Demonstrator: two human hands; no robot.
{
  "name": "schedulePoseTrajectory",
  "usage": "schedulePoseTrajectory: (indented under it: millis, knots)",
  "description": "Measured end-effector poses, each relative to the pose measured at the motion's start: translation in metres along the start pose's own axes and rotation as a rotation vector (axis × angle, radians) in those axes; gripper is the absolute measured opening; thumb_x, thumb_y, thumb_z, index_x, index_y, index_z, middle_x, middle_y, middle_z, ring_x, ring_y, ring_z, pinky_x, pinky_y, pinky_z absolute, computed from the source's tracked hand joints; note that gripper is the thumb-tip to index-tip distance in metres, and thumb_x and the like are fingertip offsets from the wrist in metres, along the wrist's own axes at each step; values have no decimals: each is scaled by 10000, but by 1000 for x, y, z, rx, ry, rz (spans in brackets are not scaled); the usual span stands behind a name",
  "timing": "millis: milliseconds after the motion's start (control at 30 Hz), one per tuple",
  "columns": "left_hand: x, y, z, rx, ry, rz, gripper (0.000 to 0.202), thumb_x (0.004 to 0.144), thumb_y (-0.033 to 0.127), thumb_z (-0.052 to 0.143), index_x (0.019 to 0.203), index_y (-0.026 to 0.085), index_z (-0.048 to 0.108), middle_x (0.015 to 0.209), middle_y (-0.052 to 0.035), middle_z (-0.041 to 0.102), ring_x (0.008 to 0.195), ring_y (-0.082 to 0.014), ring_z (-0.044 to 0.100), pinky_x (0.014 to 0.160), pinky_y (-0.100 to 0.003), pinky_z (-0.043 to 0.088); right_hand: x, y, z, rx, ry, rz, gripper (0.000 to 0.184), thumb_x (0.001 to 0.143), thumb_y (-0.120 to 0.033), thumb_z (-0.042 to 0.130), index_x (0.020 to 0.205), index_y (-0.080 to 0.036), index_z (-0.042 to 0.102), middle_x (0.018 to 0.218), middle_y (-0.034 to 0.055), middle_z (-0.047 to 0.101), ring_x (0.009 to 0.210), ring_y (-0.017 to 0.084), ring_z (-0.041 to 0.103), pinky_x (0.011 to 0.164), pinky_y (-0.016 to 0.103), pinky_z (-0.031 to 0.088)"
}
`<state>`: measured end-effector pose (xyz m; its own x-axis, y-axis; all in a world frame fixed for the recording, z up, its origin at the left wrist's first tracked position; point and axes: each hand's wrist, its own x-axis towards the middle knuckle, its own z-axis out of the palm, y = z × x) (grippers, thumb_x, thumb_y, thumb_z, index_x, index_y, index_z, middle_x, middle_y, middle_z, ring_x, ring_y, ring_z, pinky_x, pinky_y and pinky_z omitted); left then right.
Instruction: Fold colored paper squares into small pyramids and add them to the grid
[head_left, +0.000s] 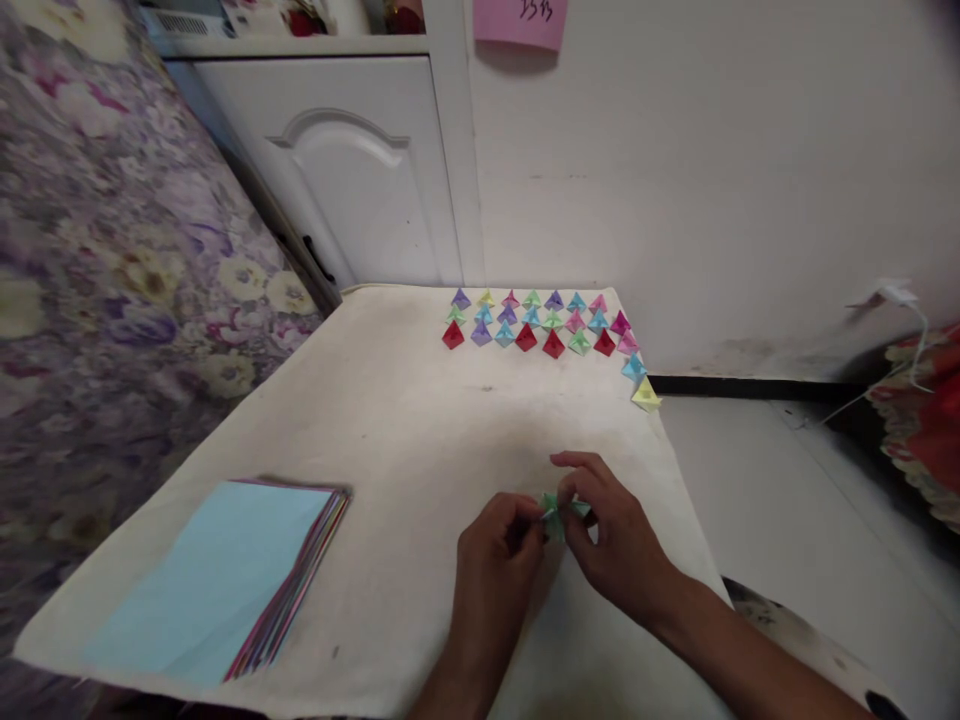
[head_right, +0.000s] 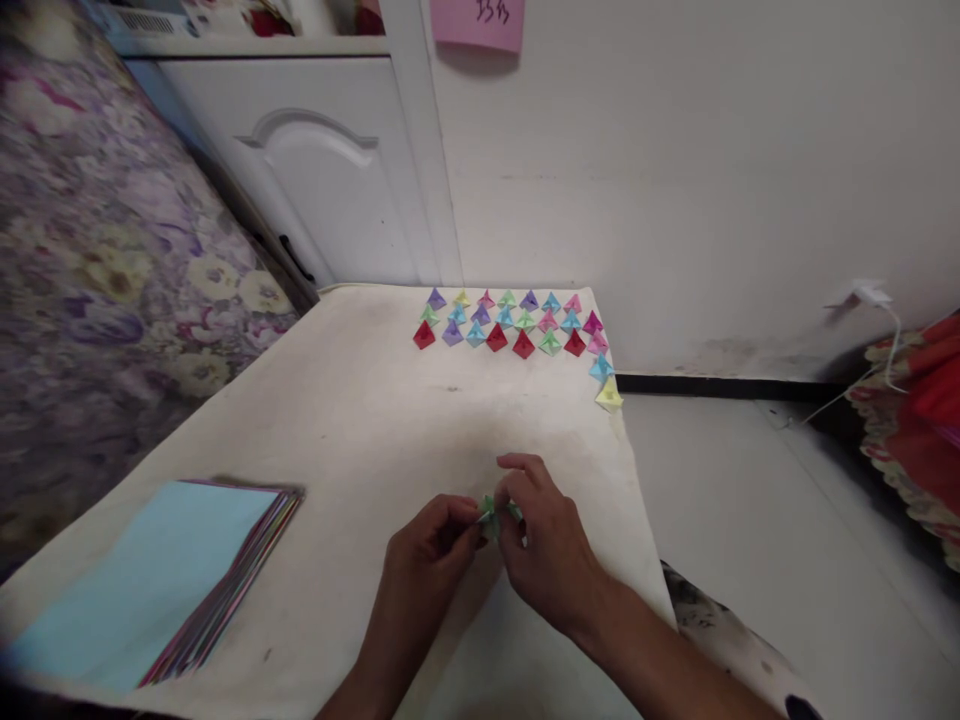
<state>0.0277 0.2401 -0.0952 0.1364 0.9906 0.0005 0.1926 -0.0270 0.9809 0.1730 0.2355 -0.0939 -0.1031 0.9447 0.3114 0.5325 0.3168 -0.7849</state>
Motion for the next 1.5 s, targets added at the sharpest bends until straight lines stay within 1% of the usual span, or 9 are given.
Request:
schedulePoseTrajectory:
  millis: [233, 400, 533, 633, 733, 867, 1000, 1100, 1500]
  knots:
    - [0, -2, 0, -6, -12, -15, 67, 758, 144, 543, 739, 182, 596, 778, -15, 639, 737, -153, 608, 688, -267, 487, 1, 1, -1, 11, -22, 12, 267, 719, -8, 451, 867, -214, 533, 1164, 84, 488, 987, 193, 553, 610, 265, 487]
    - [0, 0, 0, 36, 5, 6, 76, 744, 135, 548, 726, 183, 604, 762, -14, 632, 716, -150, 601, 668, -262, 489, 1, 3, -2, 17, -56, -27, 243, 731, -14, 455, 821, -209, 569, 1144, 74, 507, 911, 169, 579, 646, 275, 497]
    - [1, 0, 0, 78, -3, 29, 112, 745, 109, 524, 748, 191, 601, 783, -17, 624, 724, -148, 602, 662, -261, 500, 2, 4, -2, 11, -67, -48, 223, 738, -13, 466, 795, -206, 562, 1041, 56, 543, 818, 144, 576, 658, 271, 491]
    - [2, 0, 1, 116, -8, 78, 192, 733, 59, 488, 803, 195, 605, 898, -34, 605, 800, -148, 606, 695, -263, 511, 2, 5, -1, -23, -70, -55, 241, 731, 7, 466, 806, -206, 550, 922, 36, 555, 796, 147, 558, 666, 273, 477]
    - [1, 2, 1, 222, -24, 139, 246, 730, 44, 472, 851, 204, 614, 1000, -51, 568, 915, -164, 583, 765, -292, 505, 1, 7, 2, -84, -95, -34, 251, 729, 13, 460, 820, -205, 547, 874, 26, 547, 751, 143, 544, 663, 277, 466]
    - [0, 4, 2, 472, -15, 167, 212, 735, 89, 510, 863, 221, 614, 1014, -56, 569, 967, -208, 546, 810, -359, 466, -1, 10, 7, -151, -147, -4, 256, 730, 12, 439, 814, -202, 551, 832, 15, 530, 715, 136, 535, 650, 267, 454]
    - [0, 2, 6, 691, -36, 167, 113, 770, 149, 500, 773, 221, 587, 892, -48, 589, 863, -212, 547, 697, -319, 445, -3, 11, 13, -217, -186, 19, 241, 714, 17, 430, 786, -187, 536, 823, 14, 524, 722, 133, 541, 659, 260, 436]
    - [0, -2, 9, 779, -63, 174, 148, 810, 163, 445, 717, 214, 549, 804, -40, 582, 762, -185, 549, 623, -278, 406, -3, 12, 15, -275, -213, 44, 209, 729, 3, 424, 760, -178, 523, 815, 16, 524, 705, 131, 539, 637, 255, 410]
    - [1, 2, -1, 744, -81, -62, 106, 793, 181, 409, 713, 212, 473, 689, 7, 567, 619, -145, 517, 549, -242, 313, -3, 11, 12, -318, -247, 84, 157, 755, -31, 437, 767, -179, 489, 822, 4, 498, 690, 115, 488, 618, 232, 338]
